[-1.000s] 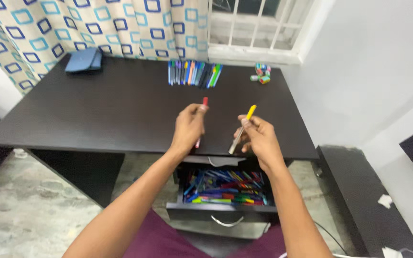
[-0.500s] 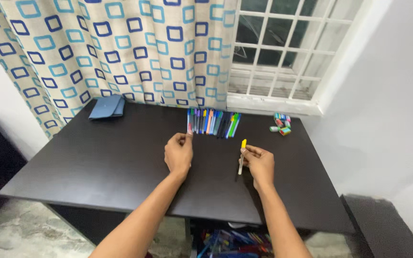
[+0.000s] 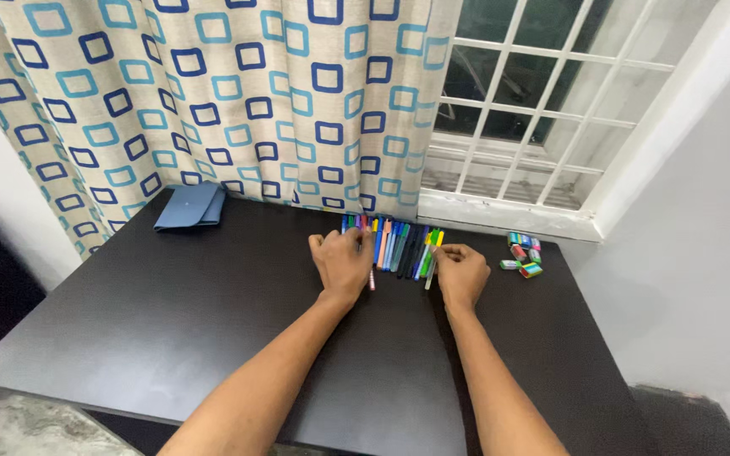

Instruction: The person removes pens, markers, and small erasers from a drawer and arranges them in neat rows on the desk surface. The person repeatedly reaches into the drawer, selects items, and places them on the desk.

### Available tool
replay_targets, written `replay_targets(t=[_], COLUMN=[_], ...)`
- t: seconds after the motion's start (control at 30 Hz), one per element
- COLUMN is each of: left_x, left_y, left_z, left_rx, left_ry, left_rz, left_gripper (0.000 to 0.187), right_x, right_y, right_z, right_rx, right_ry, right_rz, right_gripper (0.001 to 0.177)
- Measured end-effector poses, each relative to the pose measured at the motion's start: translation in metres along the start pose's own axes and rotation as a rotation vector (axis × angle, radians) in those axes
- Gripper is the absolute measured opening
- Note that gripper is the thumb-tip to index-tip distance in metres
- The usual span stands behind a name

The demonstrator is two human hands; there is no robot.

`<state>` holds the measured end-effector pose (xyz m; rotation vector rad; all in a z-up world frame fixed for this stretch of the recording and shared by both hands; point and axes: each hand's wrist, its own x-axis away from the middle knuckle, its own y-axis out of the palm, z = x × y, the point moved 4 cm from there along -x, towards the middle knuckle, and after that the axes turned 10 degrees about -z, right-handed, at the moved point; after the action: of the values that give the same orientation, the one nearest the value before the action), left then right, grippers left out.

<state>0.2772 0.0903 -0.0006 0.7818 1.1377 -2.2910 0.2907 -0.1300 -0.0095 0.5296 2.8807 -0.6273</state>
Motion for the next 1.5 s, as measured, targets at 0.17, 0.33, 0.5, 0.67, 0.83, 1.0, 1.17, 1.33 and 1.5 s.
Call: replay_targets(t=[0.17,0.33,0.5,0.67,0.83,1.0,1.17,1.33,1.5], left_x=[-0.015,-0.026,-0.029,-0.024,-0.007,0.021,0.04,0.038,0.03], left_y=[0.008,0.015,0.019,0.019,0.007,-0.024,-0.047,-0.034,-0.019], left_z=[-0.006,-0.005,-0.008,-0.023,-0.036,-0.016,-0.003,0.0,-0.002], left_rx=[0.06,0.048,0.043,0.143,0.24,0.158,0.02,-0.074,-0.049], left_ry=[-0.021,-0.039,-0.091,-0.217,-0.362,-0.313,-0.336,-0.224,-0.252], left_rz=[-0.075,-0.167,-0.157,-0.119,-0.026,-0.184,-0.38,-0.288,-0.234], left_gripper=[0.029,0.034,0.034,0.032,0.024,0.028,0.026,0.016,0.015], right_x=[-0.02,-0.03,-0.031,-0.031,-0.033,-0.032,-0.022,-0.007,0.009], right_y=[0.013,0.017,0.017,0.017,0.016,0.016,0.012,0.007,0.001], right_z=[-0.003,-0.003,0.003,0.006,0.007,0.007,0.007,0.004,0.004], right_rx=[0.076,0.089,0.098,0.138,0.133,0.124,0.059,0.071,0.067], right_ry=[0.015,0.012,-0.003,-0.043,-0.1,-0.117,-0.118,-0.146,-0.192], right_rz=[-0.031,-0.03,-0.024,0.005,0.035,0.017,0.015,0.025,0.014], right_gripper=[0.022,0.022,0.023,0.022,0.022,0.019,0.018,0.016,0.015])
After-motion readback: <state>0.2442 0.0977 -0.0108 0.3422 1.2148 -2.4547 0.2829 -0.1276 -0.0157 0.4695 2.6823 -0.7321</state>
